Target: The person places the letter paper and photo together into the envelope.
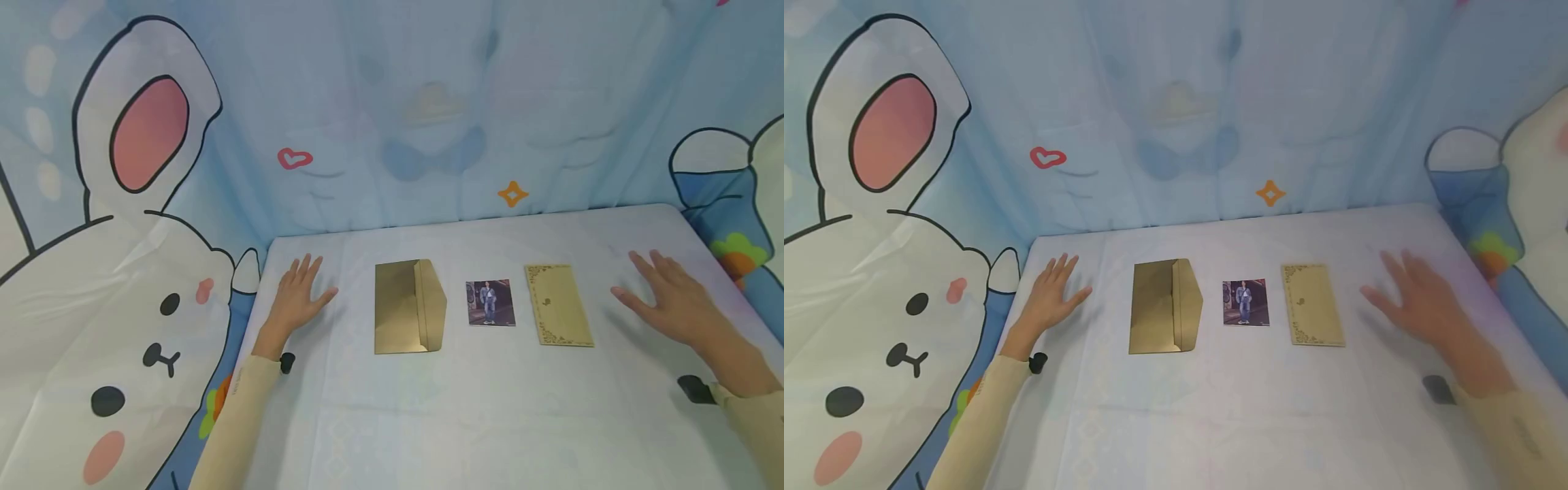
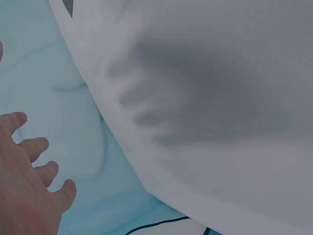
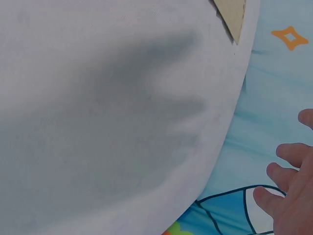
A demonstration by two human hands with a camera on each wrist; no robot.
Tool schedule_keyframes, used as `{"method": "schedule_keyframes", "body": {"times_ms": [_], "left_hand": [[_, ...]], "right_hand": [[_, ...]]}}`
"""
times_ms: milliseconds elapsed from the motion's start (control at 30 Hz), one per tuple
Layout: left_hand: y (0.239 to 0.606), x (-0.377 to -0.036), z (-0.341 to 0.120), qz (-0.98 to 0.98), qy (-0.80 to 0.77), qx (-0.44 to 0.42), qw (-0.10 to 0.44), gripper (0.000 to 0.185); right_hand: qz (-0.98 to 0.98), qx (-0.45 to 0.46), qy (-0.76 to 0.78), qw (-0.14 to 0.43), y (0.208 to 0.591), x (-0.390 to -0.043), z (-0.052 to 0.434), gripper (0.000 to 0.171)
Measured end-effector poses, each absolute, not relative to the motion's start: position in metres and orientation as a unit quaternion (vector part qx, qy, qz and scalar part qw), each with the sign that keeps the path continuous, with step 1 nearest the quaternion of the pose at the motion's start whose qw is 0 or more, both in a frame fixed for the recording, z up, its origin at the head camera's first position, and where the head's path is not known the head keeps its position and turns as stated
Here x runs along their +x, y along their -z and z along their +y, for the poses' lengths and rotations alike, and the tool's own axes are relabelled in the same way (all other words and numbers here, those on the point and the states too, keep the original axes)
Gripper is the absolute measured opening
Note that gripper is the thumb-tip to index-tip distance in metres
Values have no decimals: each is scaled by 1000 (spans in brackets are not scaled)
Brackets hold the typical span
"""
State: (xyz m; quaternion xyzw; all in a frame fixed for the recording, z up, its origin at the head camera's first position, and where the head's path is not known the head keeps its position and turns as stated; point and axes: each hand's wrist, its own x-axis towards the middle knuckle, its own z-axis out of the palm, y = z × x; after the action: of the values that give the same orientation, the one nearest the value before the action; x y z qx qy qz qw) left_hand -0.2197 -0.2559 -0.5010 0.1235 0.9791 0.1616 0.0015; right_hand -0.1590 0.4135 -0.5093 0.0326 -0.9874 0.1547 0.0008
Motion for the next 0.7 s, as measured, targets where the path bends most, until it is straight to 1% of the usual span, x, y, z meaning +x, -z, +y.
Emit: {"method": "schedule_keyframes", "body": {"times_ms": [233,500,700], "left_hand": [[503,-224,-243,978,-162,130,8,83],[507,-221,-230,977,-163,136,22,85],[509,-225,-219,975,-158,152,21,85]], "right_hand": [[-986,35,-161,5,514,-168,406,94],[-984,49,-171,12,513,-168,388,93],[-984,51,-168,3,514,-172,377,94]]}}
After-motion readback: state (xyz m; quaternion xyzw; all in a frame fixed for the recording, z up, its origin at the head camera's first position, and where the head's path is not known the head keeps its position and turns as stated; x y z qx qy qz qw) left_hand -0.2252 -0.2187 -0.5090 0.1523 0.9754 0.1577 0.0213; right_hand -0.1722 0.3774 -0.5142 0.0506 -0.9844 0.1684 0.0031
